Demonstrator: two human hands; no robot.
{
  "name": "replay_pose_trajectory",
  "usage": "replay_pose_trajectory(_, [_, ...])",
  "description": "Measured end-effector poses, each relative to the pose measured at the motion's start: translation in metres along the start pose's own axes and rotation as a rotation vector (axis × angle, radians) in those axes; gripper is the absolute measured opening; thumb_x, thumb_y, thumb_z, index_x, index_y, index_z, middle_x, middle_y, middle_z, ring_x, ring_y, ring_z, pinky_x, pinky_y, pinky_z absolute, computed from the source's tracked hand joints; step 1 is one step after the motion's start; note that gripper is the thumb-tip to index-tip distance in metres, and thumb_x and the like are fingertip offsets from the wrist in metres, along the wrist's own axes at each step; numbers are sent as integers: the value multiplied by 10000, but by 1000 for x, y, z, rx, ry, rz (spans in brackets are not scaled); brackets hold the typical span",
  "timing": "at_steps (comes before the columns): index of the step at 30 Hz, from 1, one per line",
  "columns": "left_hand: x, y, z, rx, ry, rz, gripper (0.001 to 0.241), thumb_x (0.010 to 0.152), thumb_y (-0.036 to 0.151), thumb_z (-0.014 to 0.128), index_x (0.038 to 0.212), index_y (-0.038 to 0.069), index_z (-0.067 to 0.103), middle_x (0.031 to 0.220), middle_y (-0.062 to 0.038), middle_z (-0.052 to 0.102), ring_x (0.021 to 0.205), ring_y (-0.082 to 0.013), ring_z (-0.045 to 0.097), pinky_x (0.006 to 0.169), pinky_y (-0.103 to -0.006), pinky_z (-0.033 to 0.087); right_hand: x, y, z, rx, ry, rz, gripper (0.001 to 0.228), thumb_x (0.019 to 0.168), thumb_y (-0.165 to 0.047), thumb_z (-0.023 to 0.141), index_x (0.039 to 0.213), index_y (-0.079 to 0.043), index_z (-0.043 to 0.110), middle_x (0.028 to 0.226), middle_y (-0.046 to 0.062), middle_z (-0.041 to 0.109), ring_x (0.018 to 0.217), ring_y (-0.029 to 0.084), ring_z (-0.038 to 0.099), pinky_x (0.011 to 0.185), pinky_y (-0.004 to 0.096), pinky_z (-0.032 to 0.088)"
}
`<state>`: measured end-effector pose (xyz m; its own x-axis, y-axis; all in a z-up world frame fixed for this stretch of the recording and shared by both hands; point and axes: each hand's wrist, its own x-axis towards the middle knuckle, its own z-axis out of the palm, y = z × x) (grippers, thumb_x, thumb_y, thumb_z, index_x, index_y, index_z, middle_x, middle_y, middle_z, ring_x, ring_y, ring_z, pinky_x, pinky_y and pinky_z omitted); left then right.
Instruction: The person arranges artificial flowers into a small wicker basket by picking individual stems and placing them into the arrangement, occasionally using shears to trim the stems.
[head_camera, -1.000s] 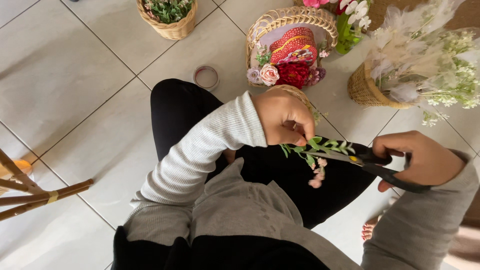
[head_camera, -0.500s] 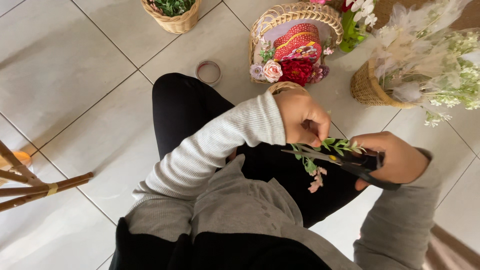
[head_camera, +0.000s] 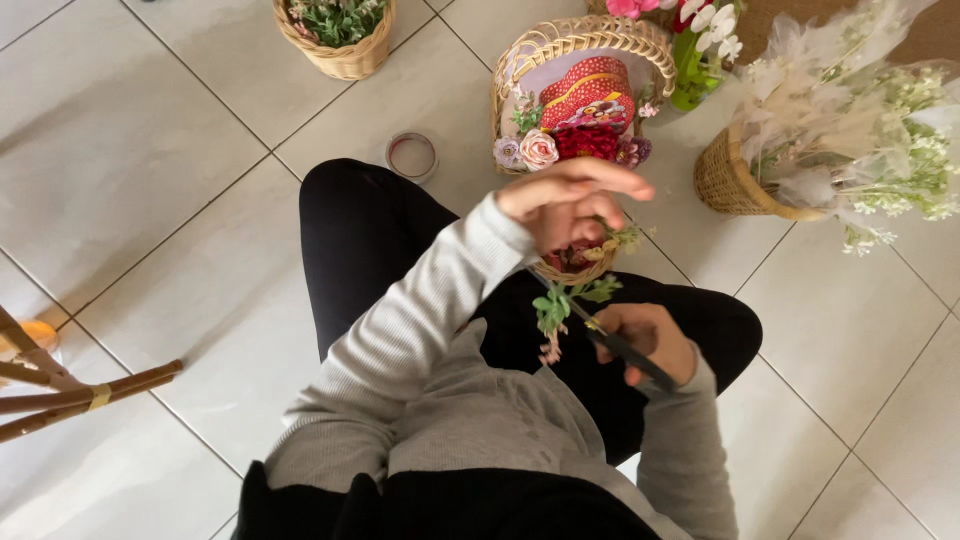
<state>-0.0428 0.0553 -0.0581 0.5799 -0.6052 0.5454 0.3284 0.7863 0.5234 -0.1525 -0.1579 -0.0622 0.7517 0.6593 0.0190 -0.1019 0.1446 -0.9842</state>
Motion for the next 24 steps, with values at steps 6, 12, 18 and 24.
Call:
replay_pose_trajectory(6, [-32, 88, -5, 77, 380, 253, 427, 914, 341, 484, 1269, 108, 442, 1201, -95, 581, 972, -170, 618, 883, -336, 548, 8, -3, 20, 132, 21, -30, 632, 647, -574, 754, 780, 29, 617, 626, 67, 627, 402, -57, 442, 347, 77, 337])
replay_pose_trajectory(12, [-8, 24, 31, 275, 276, 67, 545, 855, 481, 566, 1226, 86, 512, 1158, -129, 609, 1021, -157, 624, 859, -259, 542, 8, 41, 26, 472, 36, -273, 842, 594, -555, 827, 915, 171, 546, 688, 264, 610, 481, 158, 538, 416, 258, 464])
replay_pose_trajectory(18, [-31, -54, 46, 237, 181, 50, 545, 884, 279, 654, 1317, 18, 450, 1238, -162, 517, 1140, -231, 492, 985, -389, 425, -13, 155, -14, 727, -70, -519, 816, 619, -523, 808, 1076, 101, 547, 866, 220, 596, 710, 263, 631, 577, 344, 582])
replay_pose_trajectory(24, [-22, -49, 34, 540, 196, 155, 352, 908, 254, 515, 1125, -20, 476, 758, -84, 511, 681, -166, 485, 632, -269, 397, -14, 97, 20, 756, 78, -503, 823, 645, -517, 809, 1057, 121, 492, 923, 285, 550, 718, 336, 630, 602, 406, 549])
